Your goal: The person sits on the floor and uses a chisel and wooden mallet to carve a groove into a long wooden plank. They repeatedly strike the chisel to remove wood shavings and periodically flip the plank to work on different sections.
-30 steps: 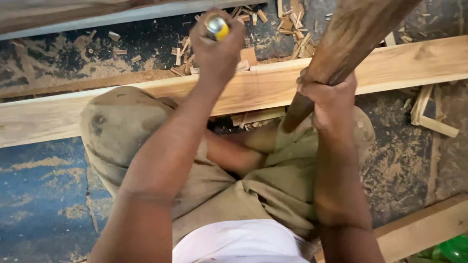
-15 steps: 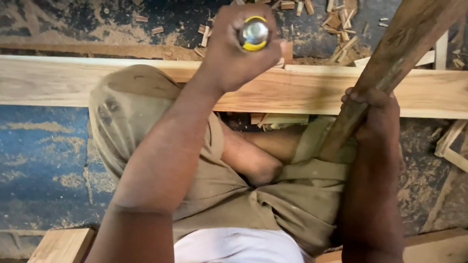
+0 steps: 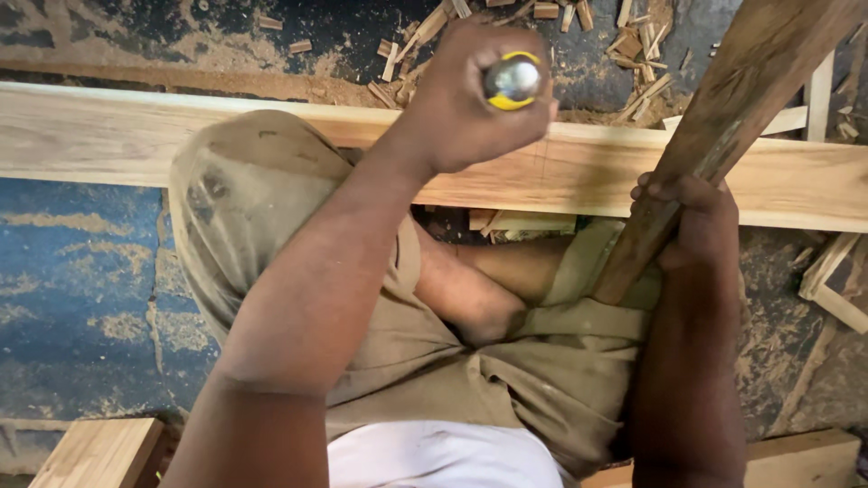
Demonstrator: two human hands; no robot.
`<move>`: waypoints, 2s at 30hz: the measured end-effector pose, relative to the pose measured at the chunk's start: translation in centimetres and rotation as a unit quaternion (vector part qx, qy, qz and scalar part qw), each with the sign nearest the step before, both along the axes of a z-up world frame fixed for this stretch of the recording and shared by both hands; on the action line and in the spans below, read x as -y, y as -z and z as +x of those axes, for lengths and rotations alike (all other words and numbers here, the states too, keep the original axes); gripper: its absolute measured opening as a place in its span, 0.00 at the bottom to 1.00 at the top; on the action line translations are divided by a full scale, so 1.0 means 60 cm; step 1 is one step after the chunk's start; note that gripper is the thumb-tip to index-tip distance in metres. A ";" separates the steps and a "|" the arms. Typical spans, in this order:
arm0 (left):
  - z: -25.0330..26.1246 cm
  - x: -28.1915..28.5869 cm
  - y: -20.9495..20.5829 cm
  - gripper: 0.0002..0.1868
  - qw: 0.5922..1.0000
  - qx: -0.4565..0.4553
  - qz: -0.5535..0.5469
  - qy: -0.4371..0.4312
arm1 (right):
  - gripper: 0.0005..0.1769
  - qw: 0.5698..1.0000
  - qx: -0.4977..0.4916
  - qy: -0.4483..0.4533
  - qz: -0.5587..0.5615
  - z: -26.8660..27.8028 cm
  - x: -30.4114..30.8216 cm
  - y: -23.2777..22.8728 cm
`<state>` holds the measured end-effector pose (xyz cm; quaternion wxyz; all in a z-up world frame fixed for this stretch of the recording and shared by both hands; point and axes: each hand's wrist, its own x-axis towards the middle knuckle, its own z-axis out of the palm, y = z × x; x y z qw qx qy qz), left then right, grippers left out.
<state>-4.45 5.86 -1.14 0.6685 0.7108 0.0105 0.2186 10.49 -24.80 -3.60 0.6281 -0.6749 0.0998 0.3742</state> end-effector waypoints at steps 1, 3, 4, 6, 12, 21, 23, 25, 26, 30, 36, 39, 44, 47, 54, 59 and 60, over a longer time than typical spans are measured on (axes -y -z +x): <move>-0.006 -0.005 0.000 0.09 1.000 -0.007 -0.023 0.018 | 0.23 1.000 0.000 0.001 -0.007 0.000 0.000 -0.001; -0.023 -0.017 -0.002 0.10 0.999 -0.013 -0.043 0.000 | 0.23 1.000 -0.004 -0.004 -0.002 0.001 0.000 -0.004; -0.027 -0.020 -0.003 0.10 0.998 -0.016 -0.053 -0.009 | 0.23 1.000 -0.007 -0.006 0.001 0.000 0.000 -0.005; -0.021 -0.018 -0.001 0.10 0.999 -0.008 -0.041 -0.017 | 0.23 1.000 -0.006 0.002 -0.008 0.001 0.001 -0.008; -0.016 -0.006 0.008 0.10 0.999 -0.001 -0.031 -0.024 | 0.23 0.998 0.050 -0.010 0.021 -0.007 0.008 -0.009; -0.011 0.014 0.004 0.11 0.999 0.007 -0.048 -0.020 | 0.30 0.924 0.222 -0.023 0.309 -0.045 -0.024 -0.148; -0.011 0.014 0.001 0.11 0.999 0.011 -0.045 -0.025 | 0.25 0.915 0.236 -0.076 0.319 -0.023 -0.040 -0.177; -0.008 0.018 -0.007 0.09 0.998 0.015 -0.036 -0.040 | 0.18 0.871 0.381 -0.173 0.258 -0.031 -0.063 -0.190; -0.010 0.020 -0.012 0.10 0.996 0.004 -0.084 -0.036 | 0.18 0.825 0.495 -0.231 0.146 -0.040 -0.077 -0.197; -0.019 0.020 -0.009 0.13 0.993 -0.033 -0.100 -0.055 | 0.25 0.556 0.743 -0.285 -0.239 -0.061 -0.121 -0.238; -0.017 0.018 0.037 0.09 0.998 -0.020 0.020 -0.054 | 0.23 0.895 0.350 -0.046 0.272 -0.087 -0.132 -0.226; -0.021 0.029 0.033 0.08 0.996 -0.062 -0.022 -0.059 | 0.24 0.812 0.566 -0.129 0.065 -0.094 -0.137 -0.236; -0.018 0.034 0.030 0.08 0.997 -0.061 -0.002 -0.037 | 0.34 0.623 0.722 -0.268 -0.138 -0.081 -0.128 -0.259; -0.030 0.026 0.036 0.10 0.997 -0.064 0.025 -0.046 | 0.26 0.858 0.496 -0.130 0.027 -0.116 -0.127 -0.234; -0.015 0.014 0.052 0.05 0.995 -0.086 -0.021 -0.040 | 0.30 0.621 0.698 -0.252 -0.252 -0.088 -0.111 -0.210; 0.002 -0.030 0.033 0.08 0.955 -0.008 -0.183 -0.231 | 0.44 0.874 0.451 -0.140 -0.115 -0.087 -0.089 -0.091; 0.007 -0.041 0.016 0.08 0.925 -0.012 -0.238 -0.295 | 0.42 0.884 0.432 -0.134 -0.115 -0.075 -0.075 -0.077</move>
